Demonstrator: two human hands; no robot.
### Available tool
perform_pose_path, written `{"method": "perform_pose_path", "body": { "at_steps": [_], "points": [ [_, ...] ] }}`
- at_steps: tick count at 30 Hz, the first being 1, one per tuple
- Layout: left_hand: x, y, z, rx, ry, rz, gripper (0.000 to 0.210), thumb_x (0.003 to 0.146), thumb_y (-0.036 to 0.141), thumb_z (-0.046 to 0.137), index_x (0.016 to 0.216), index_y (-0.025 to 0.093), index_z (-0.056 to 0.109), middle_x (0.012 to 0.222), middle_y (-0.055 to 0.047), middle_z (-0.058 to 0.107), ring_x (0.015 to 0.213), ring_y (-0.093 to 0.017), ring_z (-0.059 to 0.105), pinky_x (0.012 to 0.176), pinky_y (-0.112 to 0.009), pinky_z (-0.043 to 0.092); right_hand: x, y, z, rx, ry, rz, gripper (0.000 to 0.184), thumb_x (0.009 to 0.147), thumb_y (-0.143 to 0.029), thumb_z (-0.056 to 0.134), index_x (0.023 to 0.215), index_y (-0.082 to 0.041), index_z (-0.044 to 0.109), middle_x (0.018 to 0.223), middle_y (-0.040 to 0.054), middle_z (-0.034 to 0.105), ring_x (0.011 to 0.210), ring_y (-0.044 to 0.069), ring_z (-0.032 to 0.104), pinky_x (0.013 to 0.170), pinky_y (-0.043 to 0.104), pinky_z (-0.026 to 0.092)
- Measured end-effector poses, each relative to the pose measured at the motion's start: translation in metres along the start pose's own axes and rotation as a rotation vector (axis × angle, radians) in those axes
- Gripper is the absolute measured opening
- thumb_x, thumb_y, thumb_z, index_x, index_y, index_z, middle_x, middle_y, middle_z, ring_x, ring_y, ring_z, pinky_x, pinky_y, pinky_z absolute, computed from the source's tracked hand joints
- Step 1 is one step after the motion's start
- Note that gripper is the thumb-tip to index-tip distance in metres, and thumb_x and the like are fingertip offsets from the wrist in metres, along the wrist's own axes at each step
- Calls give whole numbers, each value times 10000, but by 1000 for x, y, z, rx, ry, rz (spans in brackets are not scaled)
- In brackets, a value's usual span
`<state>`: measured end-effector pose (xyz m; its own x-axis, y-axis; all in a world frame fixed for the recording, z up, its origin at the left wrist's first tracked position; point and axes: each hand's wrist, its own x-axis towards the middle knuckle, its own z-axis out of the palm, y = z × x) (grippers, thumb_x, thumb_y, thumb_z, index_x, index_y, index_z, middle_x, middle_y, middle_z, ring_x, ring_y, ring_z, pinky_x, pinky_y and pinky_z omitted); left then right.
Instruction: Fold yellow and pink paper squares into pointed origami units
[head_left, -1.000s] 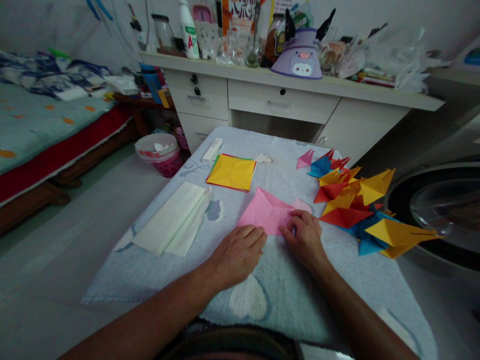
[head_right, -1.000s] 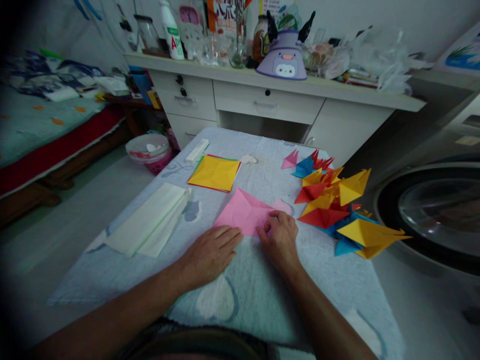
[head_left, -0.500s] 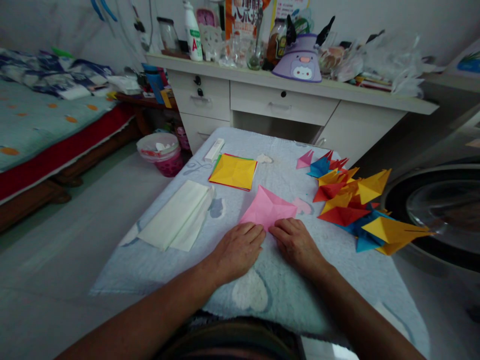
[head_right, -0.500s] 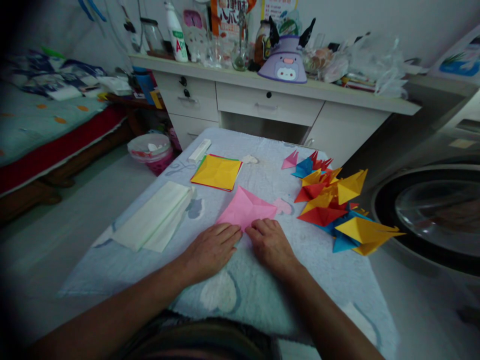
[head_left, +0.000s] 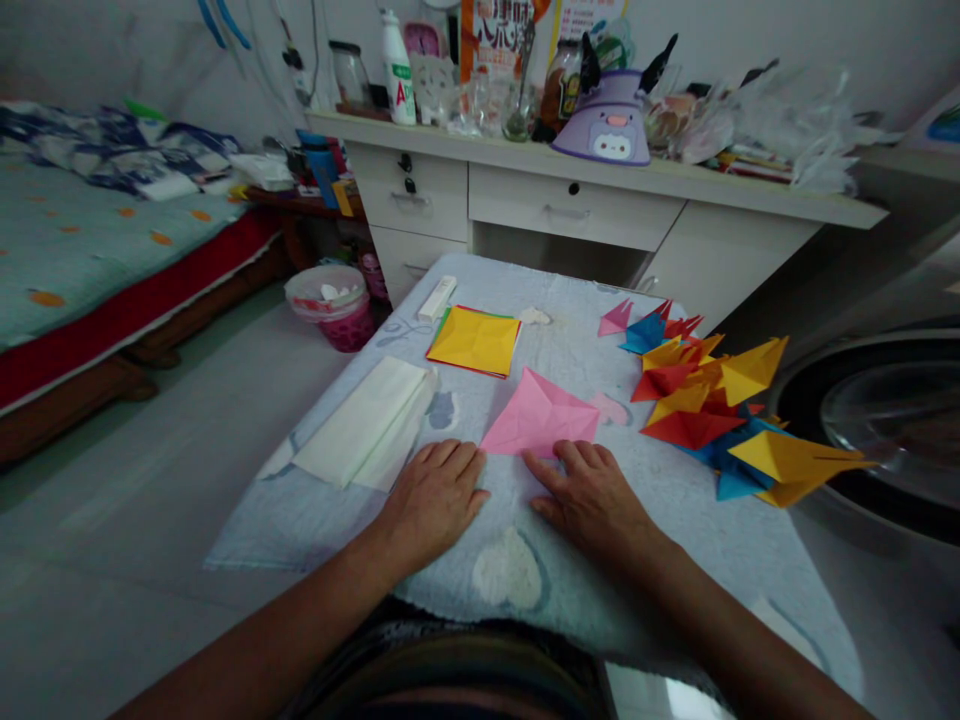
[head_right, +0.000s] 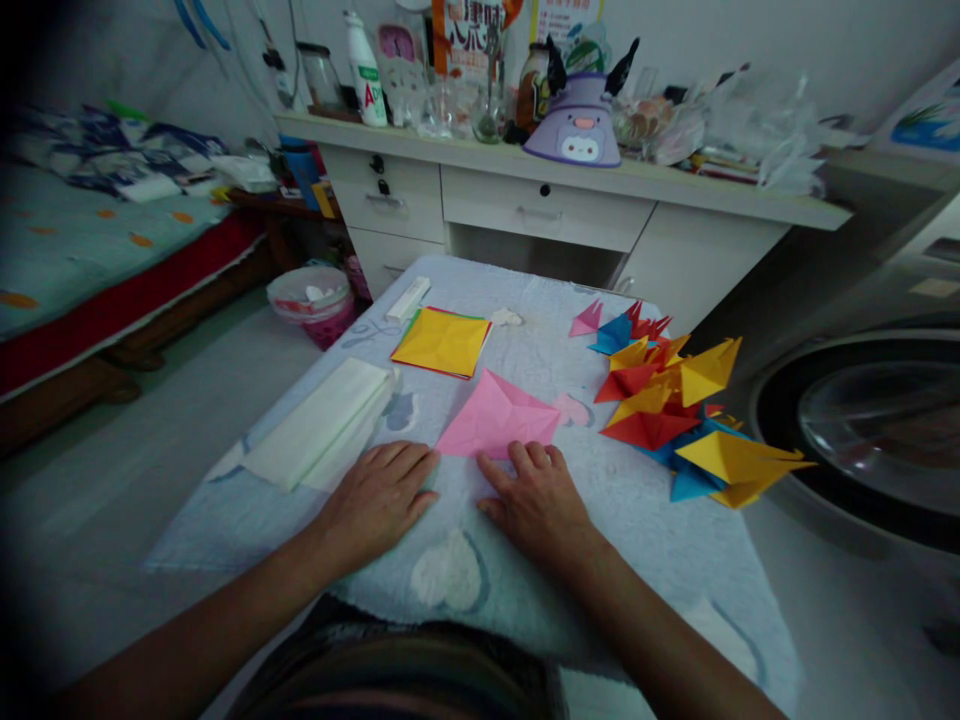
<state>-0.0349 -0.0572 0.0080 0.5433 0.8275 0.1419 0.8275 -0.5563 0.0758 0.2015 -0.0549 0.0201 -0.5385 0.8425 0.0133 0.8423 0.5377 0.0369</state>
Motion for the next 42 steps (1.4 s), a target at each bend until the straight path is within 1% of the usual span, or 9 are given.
{"method": "perform_pose_path", "body": {
  "at_steps": [3, 6, 9, 14, 21, 26, 31, 40, 42],
  "points": [
    [2, 4, -3, 4, 20, -22, 242, 904, 301, 564, 1107, 172, 579, 1103, -80, 621, 1050, -268, 527, 917, -444, 432, 3, -9, -1, -23, 9, 35, 584, 874, -596, 509, 1401, -348, 467, 1124, 143, 564, 998, 318, 494, 875, 468, 374],
    [8, 10, -3, -7, 46, 18, 256, 917, 278, 536, 1150, 176, 563, 1129, -80, 612, 1062, -263, 523, 922, -440, 429, 5, -16, -2, -35, 12, 61, 610, 854, -630, 509, 1402, -364, 469, 1092, 145, 564, 977, 318, 487, 882, 487, 361],
    [14, 14, 0, -32, 29, 70, 303, 916, 263, 534, 1207, 177, 535, 1142, -70, 610, 1075, -252, 522, 935, -427, 428, 6, -18, -4, -40, 3, 77, 619, 856, -649, 486, 1405, -364, 467, 1096, 146, 567, 972, 314, 487, 884, 497, 354],
    [17, 13, 3, -61, -9, 48, 299, 907, 282, 554, 1192, 193, 541, 1138, -61, 612, 1084, -246, 524, 947, -423, 434, 1, -18, -3, -25, 6, 111, 609, 860, -634, 496, 1405, -365, 465, 1163, 138, 569, 1024, 319, 495, 933, 523, 337],
    [14, 11, 0, -79, -25, 15, 281, 905, 290, 555, 1164, 181, 559, 1140, -74, 612, 1087, -249, 524, 961, -431, 436, -18, -1, 6, 13, 4, 135, 556, 893, -571, 503, 1378, -299, 494, 1339, 99, 542, 1174, 322, 474, 1048, 554, 278],
    [14, 11, 1, -78, -34, 10, 306, 907, 297, 551, 1191, 184, 554, 1154, -78, 604, 1097, -255, 517, 957, -433, 440, -34, 13, 12, -19, 29, 172, 523, 915, -535, 486, 1374, -284, 508, 1359, 86, 550, 1181, 320, 479, 1055, 570, 282],
    [14, 10, 2, -74, -31, 16, 302, 906, 287, 548, 1184, 171, 557, 1154, -83, 603, 1087, -257, 510, 947, -442, 446, -44, 23, 12, -40, 31, 196, 514, 926, -509, 482, 1377, -263, 508, 1391, 91, 532, 1206, 323, 468, 1052, 579, 292],
    [12, 9, 5, -84, 1, 20, 297, 900, 279, 550, 1184, 193, 544, 1154, -78, 595, 1078, -251, 506, 946, -430, 435, -59, 37, 18, -42, 54, 228, 522, 907, -484, 530, 1390, -292, 488, 1411, 95, 517, 1221, 329, 469, 1041, 590, 302],
    [12, 9, 4, -83, 2, 21, 294, 897, 276, 554, 1179, 195, 543, 1151, -77, 593, 1078, -250, 505, 947, -428, 433, -60, 40, 17, -25, 53, 231, 519, 905, -474, 535, 1388, -291, 491, 1408, 98, 520, 1216, 327, 476, 1027, 575, 324]
  ]
}}
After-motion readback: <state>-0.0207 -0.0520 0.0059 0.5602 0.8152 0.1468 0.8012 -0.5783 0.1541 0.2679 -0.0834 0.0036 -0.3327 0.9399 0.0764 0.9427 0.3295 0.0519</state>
